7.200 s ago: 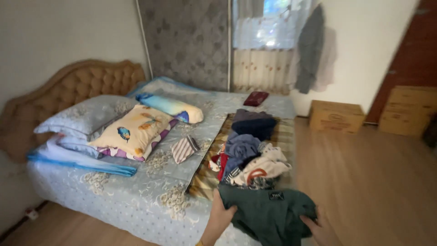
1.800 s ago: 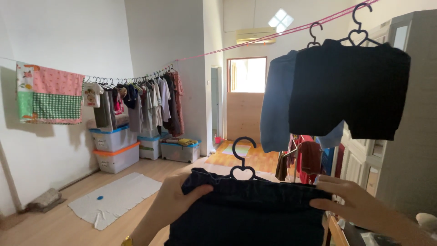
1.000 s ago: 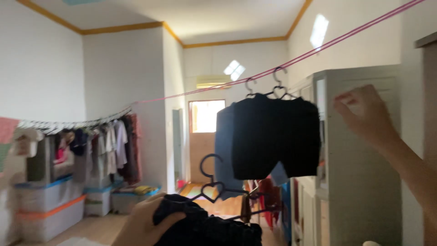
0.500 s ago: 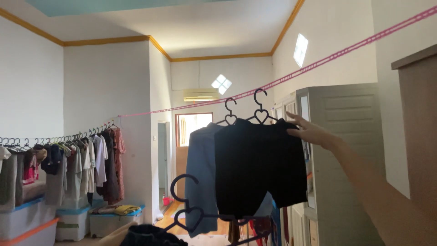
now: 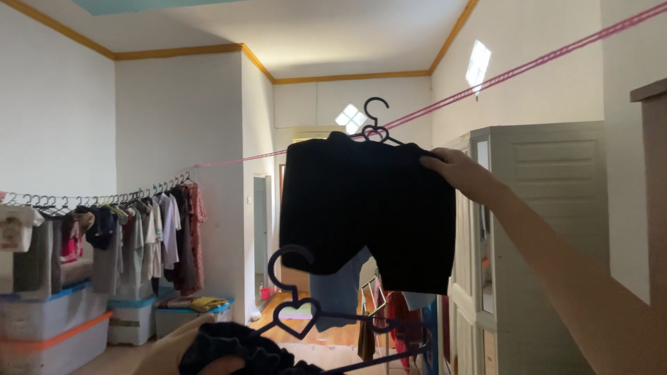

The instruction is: Taking clothes off hangers and folding them neatly on a bed

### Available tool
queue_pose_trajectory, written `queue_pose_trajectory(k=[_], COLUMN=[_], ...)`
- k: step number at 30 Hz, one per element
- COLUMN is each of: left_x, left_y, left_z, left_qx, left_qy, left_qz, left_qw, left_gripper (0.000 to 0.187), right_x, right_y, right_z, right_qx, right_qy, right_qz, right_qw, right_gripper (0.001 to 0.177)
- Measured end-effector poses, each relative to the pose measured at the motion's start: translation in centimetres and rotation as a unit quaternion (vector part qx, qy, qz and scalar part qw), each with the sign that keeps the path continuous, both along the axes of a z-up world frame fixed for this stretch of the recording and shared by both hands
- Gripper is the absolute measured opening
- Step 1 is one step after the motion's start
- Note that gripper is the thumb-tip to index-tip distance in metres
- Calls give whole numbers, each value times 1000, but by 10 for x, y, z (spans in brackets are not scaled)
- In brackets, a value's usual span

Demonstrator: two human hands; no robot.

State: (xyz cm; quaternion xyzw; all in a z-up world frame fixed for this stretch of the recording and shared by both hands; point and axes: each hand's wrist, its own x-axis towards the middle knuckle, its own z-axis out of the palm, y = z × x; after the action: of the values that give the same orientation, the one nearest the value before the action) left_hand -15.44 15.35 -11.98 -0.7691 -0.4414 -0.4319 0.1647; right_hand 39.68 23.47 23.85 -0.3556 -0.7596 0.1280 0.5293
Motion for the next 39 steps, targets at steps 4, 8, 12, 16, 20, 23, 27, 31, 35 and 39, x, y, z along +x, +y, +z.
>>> queue_pose_trajectory(k=[4, 8, 12, 16, 20, 23, 27, 31, 35, 39], left_x=[83, 120, 138, 131, 122, 121, 117, 111, 94, 84], left_y=[-112, -159, -173, -173, -177, -182, -184, -195, -216, -255], left_z=[140, 161, 168, 160, 149, 148, 139, 126, 106, 94], left_qx=[6, 113, 105, 47, 28, -17, -31, -74, -93, -80], left_qy=[-36, -77, -53, -41, 14, 48, 65, 25, -39, -61], left_qz=[-20, -105, -81, -66, -17, 5, 28, 44, 73, 65], left_qw=[999, 985, 990, 996, 999, 999, 997, 996, 992, 993], left_gripper=[37, 39, 21, 18, 29, 40, 42, 44, 34, 29], right_x=[-44, -83, -99, -97, -83, -82, -80, -91, -108, -138], right_y=[-38, -60, -56, -71, -75, -89, -107, -127, -150, -146], right_z=[-16, -89, -160, -206, -225, -232, -235, -241, -239, -247], right_qx=[-44, -111, -115, -292, -364, -371, -387, -363, -226, -239], right_qy=[-56, -41, -121, 46, 44, 54, 32, 55, -35, -91], right_qz=[-24, 134, 175, 435, 446, 415, 348, 316, 272, 356], right_qw=[997, 984, 970, 850, 817, 829, 854, 875, 935, 899], right_gripper=[43, 15, 13, 13, 27, 15, 16, 9, 28, 53])
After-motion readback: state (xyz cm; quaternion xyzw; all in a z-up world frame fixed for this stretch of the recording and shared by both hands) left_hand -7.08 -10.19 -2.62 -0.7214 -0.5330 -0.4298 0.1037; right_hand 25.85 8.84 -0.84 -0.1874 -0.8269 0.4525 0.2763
